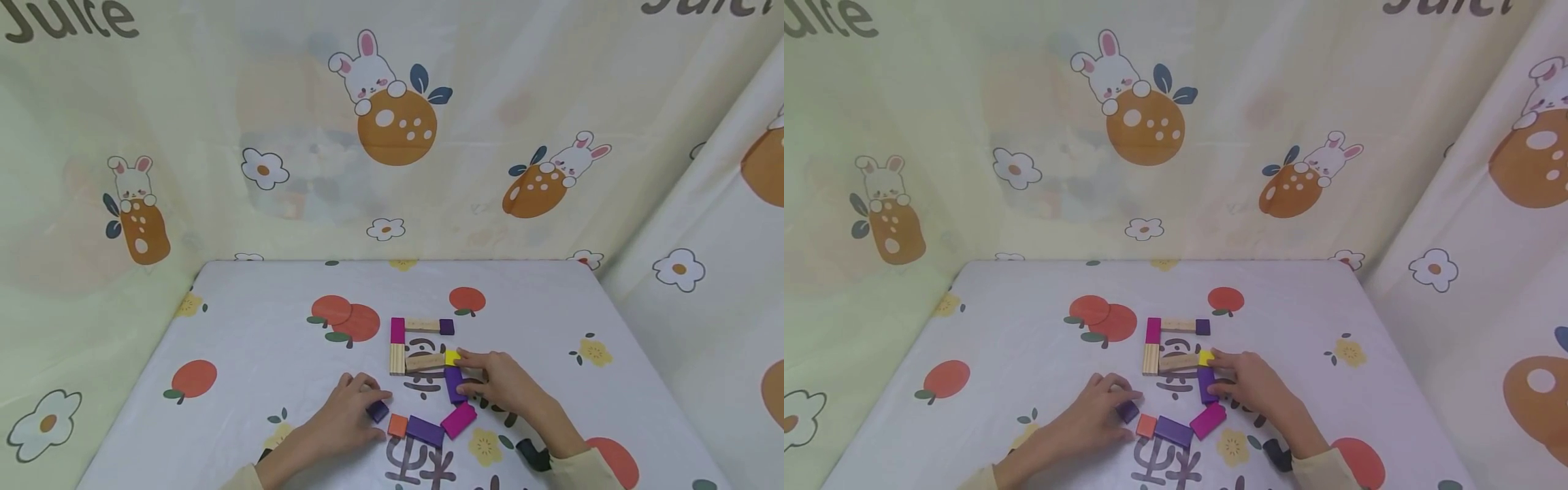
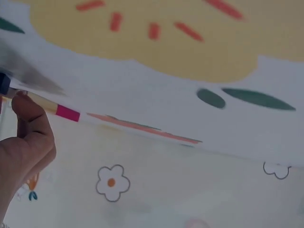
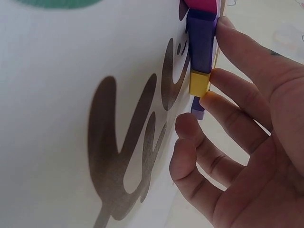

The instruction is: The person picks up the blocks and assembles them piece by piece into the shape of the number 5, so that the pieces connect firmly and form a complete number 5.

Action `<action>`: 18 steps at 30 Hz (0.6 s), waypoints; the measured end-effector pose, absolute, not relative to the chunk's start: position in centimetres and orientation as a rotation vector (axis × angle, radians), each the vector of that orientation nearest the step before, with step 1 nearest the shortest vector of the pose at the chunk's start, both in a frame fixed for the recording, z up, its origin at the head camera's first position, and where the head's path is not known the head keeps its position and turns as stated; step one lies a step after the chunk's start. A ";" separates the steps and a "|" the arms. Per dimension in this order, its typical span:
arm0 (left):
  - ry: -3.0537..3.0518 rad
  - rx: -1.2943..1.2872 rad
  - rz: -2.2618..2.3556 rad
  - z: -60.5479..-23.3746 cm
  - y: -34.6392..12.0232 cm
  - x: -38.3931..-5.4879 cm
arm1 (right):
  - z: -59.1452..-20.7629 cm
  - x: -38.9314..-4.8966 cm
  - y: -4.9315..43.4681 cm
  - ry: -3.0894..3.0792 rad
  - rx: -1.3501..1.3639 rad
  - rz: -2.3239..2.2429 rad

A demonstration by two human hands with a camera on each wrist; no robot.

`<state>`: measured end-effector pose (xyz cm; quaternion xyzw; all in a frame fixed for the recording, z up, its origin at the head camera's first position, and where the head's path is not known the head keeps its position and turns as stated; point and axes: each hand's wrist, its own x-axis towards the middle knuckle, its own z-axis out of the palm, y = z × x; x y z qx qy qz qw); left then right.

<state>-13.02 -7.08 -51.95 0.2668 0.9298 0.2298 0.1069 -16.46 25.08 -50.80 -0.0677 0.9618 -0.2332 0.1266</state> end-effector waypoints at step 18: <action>2.749 0.820 0.695 -51.8 -7.8 -13.1 | -50.6 -16.3 25.3 2.801 -0.247 -0.706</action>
